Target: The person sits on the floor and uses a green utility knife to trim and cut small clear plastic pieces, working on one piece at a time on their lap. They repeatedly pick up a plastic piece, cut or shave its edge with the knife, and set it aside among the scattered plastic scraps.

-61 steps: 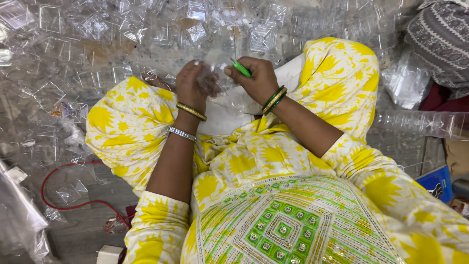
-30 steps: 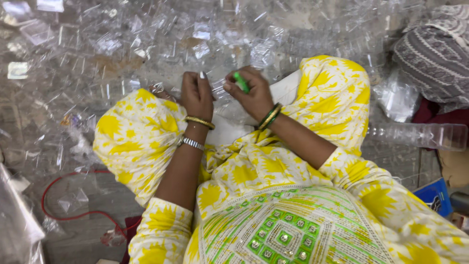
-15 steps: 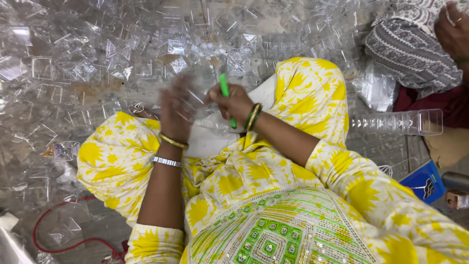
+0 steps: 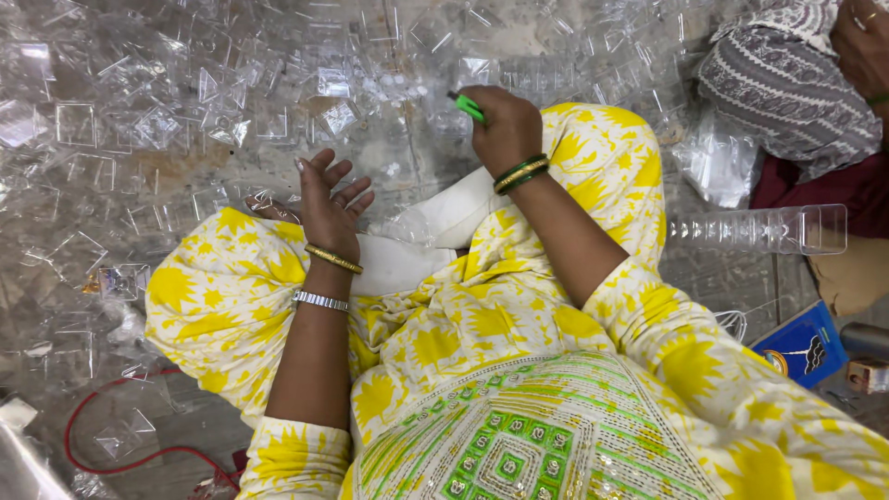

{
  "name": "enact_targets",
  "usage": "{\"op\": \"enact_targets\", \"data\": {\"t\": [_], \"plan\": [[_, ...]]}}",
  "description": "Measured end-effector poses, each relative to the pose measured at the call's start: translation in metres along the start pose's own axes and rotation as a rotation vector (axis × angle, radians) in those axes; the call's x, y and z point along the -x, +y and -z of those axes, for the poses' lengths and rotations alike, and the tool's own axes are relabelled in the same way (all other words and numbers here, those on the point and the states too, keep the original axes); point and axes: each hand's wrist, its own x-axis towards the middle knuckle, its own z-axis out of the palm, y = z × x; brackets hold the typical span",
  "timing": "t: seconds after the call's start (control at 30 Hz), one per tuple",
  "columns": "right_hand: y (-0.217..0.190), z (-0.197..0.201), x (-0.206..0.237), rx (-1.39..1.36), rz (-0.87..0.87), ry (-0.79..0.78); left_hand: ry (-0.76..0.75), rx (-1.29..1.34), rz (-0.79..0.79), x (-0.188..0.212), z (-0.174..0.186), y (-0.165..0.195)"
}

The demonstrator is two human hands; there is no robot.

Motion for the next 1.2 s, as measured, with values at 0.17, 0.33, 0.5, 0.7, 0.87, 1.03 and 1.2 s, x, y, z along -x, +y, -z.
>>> {"op": "enact_targets", "data": {"t": [0.17,0.33,0.5,0.7,0.87,1.03,1.2], "plan": [[0.0,-0.005,0.001,0.125,-0.024,-0.049,0.013,-0.042,0.003,-0.001,-0.002,-0.002],[0.002,0.001,0.003,0.101,-0.027,-0.006,0.019,-0.051,-0.001,-0.001,-0.005,-0.001],[0.0,0.003,0.004,0.063,-0.016,0.016,0.013,-0.091,-0.017,0.0,-0.002,-0.004],[0.001,0.002,0.009,0.019,0.016,0.051,0.023,-0.08,-0.022,0.003,0.0,-0.008],[-0.002,-0.001,0.013,0.139,-0.053,-0.149,0.031,-0.093,-0.044,0.008,0.002,-0.01],[0.002,0.007,0.016,-0.133,0.026,0.035,0.048,-0.172,-0.141,0.009,0.001,-0.008],[0.007,0.005,0.016,-0.224,0.026,0.076,-0.052,-0.905,-0.728,-0.021,0.027,0.047]]}}
